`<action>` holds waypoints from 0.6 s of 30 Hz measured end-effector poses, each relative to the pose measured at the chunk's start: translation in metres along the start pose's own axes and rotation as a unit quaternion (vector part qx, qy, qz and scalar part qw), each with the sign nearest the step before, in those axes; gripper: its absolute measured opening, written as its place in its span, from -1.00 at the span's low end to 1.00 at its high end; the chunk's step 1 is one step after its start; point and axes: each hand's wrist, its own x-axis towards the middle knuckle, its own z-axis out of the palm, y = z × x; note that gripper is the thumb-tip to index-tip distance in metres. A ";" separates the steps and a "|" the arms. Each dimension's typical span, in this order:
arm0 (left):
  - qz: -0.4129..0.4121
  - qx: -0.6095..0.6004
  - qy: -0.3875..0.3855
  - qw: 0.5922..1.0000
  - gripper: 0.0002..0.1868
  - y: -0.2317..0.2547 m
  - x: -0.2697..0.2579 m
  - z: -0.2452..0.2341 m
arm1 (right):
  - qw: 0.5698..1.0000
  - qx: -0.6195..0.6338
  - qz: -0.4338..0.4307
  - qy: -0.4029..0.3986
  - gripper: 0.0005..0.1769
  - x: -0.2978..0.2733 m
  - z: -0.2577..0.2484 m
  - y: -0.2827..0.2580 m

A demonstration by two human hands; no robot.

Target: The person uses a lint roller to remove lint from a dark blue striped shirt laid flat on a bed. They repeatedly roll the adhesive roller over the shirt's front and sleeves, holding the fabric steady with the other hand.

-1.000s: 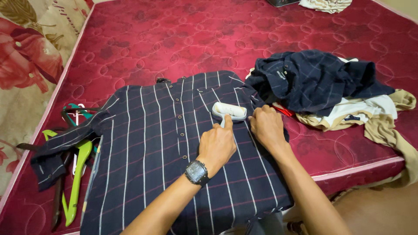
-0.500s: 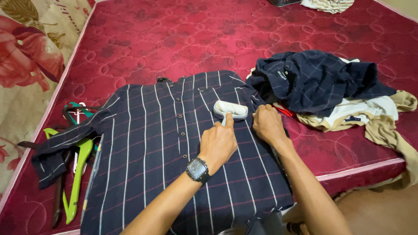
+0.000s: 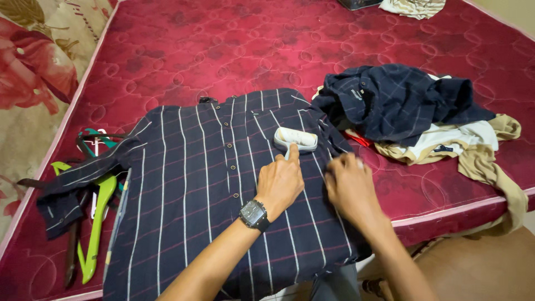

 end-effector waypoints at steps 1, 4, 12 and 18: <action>-0.001 0.001 -0.002 1.000 -0.42 0.001 -0.001 0.000 | 1.000 0.013 0.004 -0.017 -0.74 -0.016 -0.007 -0.008; -0.006 0.003 -0.014 1.000 -0.41 0.005 -0.008 -0.005 | 0.999 -0.001 -0.041 0.013 -0.60 -0.051 -0.016 -0.024; -0.012 -0.011 -0.053 0.998 -0.42 0.009 -0.021 -0.024 | 0.991 -0.109 0.067 -0.033 -0.43 -0.081 -0.004 -0.036; 0.002 0.018 -0.017 1.000 -0.37 0.005 0.010 0.004 | 0.990 -0.109 0.079 -0.035 -0.41 -0.084 -0.002 -0.037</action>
